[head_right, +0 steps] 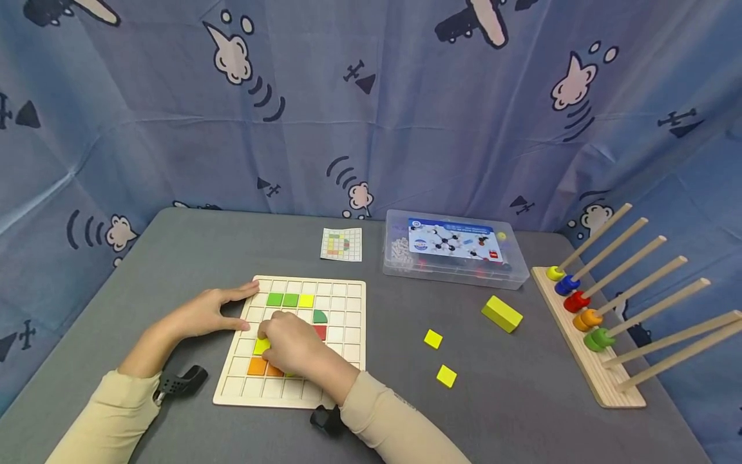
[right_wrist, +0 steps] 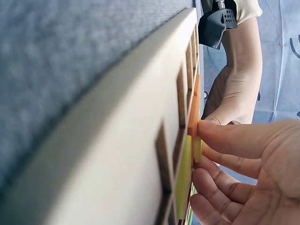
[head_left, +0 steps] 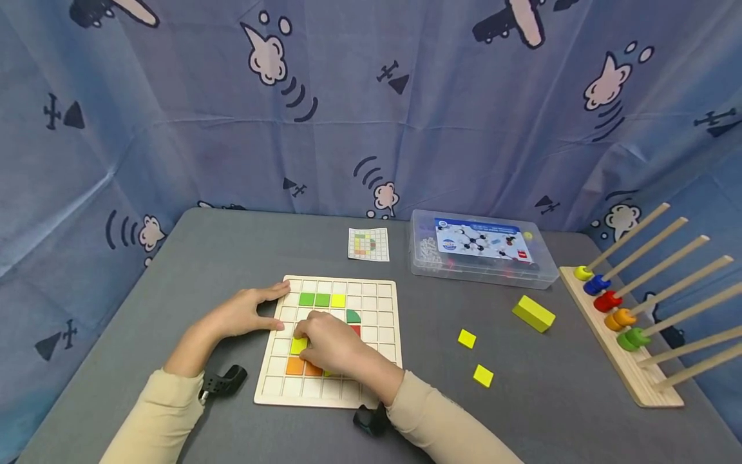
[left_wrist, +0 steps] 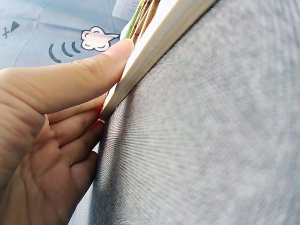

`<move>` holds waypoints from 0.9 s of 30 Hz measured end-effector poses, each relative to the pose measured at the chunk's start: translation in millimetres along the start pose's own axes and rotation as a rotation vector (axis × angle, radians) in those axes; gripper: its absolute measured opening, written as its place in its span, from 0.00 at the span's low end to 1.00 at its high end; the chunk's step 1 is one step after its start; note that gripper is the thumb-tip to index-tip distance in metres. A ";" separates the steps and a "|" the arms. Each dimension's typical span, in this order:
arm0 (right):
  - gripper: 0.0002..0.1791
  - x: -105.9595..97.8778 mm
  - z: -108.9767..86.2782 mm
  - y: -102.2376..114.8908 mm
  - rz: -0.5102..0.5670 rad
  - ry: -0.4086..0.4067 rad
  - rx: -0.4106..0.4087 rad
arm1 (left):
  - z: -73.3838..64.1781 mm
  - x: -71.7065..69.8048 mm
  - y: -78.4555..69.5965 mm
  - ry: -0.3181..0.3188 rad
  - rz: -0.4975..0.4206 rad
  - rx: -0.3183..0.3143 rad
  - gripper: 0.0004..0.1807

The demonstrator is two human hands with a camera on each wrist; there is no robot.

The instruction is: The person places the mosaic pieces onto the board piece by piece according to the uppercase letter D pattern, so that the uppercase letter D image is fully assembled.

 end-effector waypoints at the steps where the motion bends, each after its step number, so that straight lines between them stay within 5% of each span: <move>1: 0.15 0.0 -0.7 0.1 0.000 -0.003 -0.002 | -0.1 0.0 -0.3 0.001 -0.001 -0.003 0.43; 14: 0.23 -4.0 -16.2 -2.8 0.065 0.012 -0.041 | -0.1 0.0 0.3 -0.016 0.010 0.022 0.43; 27: 0.28 -51.3 -85.8 -44.6 0.170 -0.168 -0.039 | 0.4 0.4 -1.4 -0.005 0.020 0.003 0.44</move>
Point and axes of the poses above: each hand's wrist, its own z-axis towards the middle knuckle, its own x-axis out of the palm, y = z × x, the point moved 7 cm from there along z, towards the middle knuckle, and after that the axes turned 9 degrees about -x, right-handed, at the moved point
